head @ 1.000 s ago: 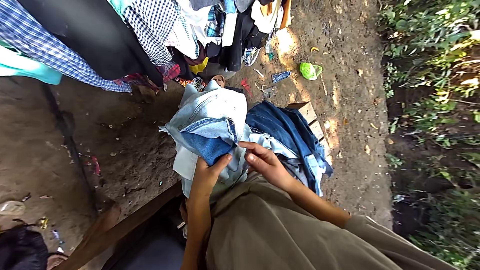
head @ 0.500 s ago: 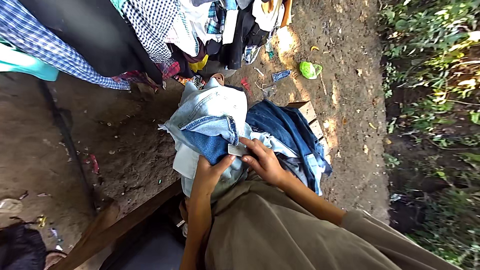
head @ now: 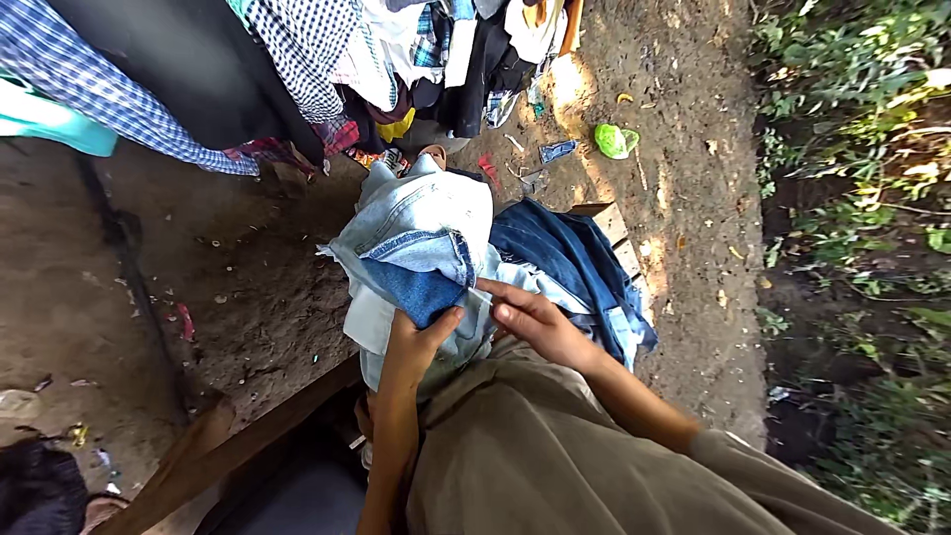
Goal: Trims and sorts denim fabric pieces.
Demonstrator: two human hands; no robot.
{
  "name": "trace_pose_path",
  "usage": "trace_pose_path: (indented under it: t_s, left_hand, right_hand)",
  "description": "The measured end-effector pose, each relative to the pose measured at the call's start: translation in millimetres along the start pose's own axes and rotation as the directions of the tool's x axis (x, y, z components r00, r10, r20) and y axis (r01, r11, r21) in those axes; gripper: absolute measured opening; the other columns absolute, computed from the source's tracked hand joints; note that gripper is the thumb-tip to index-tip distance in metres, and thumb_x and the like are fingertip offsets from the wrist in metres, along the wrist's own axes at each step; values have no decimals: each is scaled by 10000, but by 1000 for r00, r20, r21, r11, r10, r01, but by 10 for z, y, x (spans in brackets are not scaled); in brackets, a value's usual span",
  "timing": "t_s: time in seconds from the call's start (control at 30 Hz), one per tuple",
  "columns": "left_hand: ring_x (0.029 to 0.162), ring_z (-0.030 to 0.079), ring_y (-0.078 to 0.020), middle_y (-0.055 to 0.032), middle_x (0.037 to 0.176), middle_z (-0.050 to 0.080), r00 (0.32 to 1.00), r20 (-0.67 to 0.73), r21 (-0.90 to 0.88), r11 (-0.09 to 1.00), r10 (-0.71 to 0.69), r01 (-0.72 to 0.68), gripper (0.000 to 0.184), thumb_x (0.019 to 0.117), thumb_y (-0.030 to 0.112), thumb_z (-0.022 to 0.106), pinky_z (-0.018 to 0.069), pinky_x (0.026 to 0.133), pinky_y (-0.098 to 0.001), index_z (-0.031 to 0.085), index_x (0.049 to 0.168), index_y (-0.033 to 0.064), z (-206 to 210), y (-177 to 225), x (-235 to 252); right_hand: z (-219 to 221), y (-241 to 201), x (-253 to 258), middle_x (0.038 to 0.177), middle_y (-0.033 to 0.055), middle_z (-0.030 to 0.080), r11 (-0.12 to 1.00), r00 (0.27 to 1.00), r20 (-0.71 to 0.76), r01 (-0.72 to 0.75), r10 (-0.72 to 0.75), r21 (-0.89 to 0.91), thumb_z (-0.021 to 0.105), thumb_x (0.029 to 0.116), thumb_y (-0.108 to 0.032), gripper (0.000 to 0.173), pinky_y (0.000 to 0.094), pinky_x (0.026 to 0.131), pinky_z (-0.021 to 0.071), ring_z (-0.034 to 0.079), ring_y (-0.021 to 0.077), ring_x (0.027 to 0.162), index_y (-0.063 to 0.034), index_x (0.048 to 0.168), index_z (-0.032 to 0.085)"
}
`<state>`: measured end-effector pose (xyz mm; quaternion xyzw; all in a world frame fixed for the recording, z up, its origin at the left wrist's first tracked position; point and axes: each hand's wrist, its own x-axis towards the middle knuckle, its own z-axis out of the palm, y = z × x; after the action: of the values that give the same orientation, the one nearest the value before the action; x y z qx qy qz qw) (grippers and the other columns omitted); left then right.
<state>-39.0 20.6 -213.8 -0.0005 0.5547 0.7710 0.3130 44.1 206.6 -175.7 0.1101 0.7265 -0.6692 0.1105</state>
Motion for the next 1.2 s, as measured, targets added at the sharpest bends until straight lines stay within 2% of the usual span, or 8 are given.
trace_pose_path:
  t_s: [0.17,0.33,0.47,0.57,0.7,0.97,1.1,1.2]
  left_hand:
    - [935,710,-61,15,975,738,1000,25,49,999,1,-2,355,817,-18,725,592,893,-266,607,1151,0,-4,0,-8]
    - [925,709,-57,14,967,736,1000,10,61,998,-2,1,341,818,-11,721,593,886,-264,610,1141,0,-2,7,-2]
    - [938,705,-50,21,979,734,1000,14,45,999,7,-8,352,815,-10,728,590,892,-264,612,1148,1,0,5,-5]
    - [940,705,-43,38,980,736,1000,6,31,1000,4,-4,389,808,-28,727,589,891,-255,593,1170,12,7,8,-18]
    - [928,706,-41,38,969,735,1000,-13,26,1000,-1,1,385,801,-32,722,590,887,-253,588,1160,5,4,15,-20]
    - [936,708,-53,33,980,736,1000,13,15,1000,19,-19,375,816,-19,719,592,890,-269,595,1168,21,-1,1,-15]
    - [923,708,-54,26,964,736,1000,-11,13,1000,18,-18,356,807,-21,717,593,883,-265,604,1143,9,-11,0,-7]
    - [924,707,-45,37,963,738,1000,-17,4,1000,10,-10,374,795,-36,719,592,881,-257,599,1145,18,-26,-5,-15]
  right_hand:
    - [134,125,-22,929,110,686,853,973,-126,105,-195,-511,504,1068,-366,457,303,673,550,633,120,718,-62,1385,627]
    - [295,173,138,957,121,703,819,928,-222,131,-299,-559,582,1031,-345,386,331,688,572,672,156,764,-19,1208,692]
    - [242,38,166,774,-65,596,989,979,-205,44,-14,140,521,1041,-147,173,133,573,425,500,-41,621,-56,1094,658]
    - [82,-86,134,730,-88,551,836,970,52,-230,236,498,442,1070,-252,196,133,459,345,415,-31,515,-149,1131,597]
    - [-8,32,19,814,-77,590,999,999,-26,-41,41,-15,526,1053,-310,435,151,580,422,486,-37,635,-75,1416,576]
    - [195,256,89,907,114,684,756,908,-187,182,-374,-629,582,1030,-357,384,324,645,557,656,161,731,-79,1261,711]
    - [248,171,177,884,-8,670,987,961,-228,139,-154,-81,581,1024,-164,248,156,677,501,580,-14,723,-6,1183,689]
    - [96,-5,188,751,-68,588,795,962,93,-264,256,546,442,1068,-256,215,135,455,371,454,-21,518,-153,1165,605]
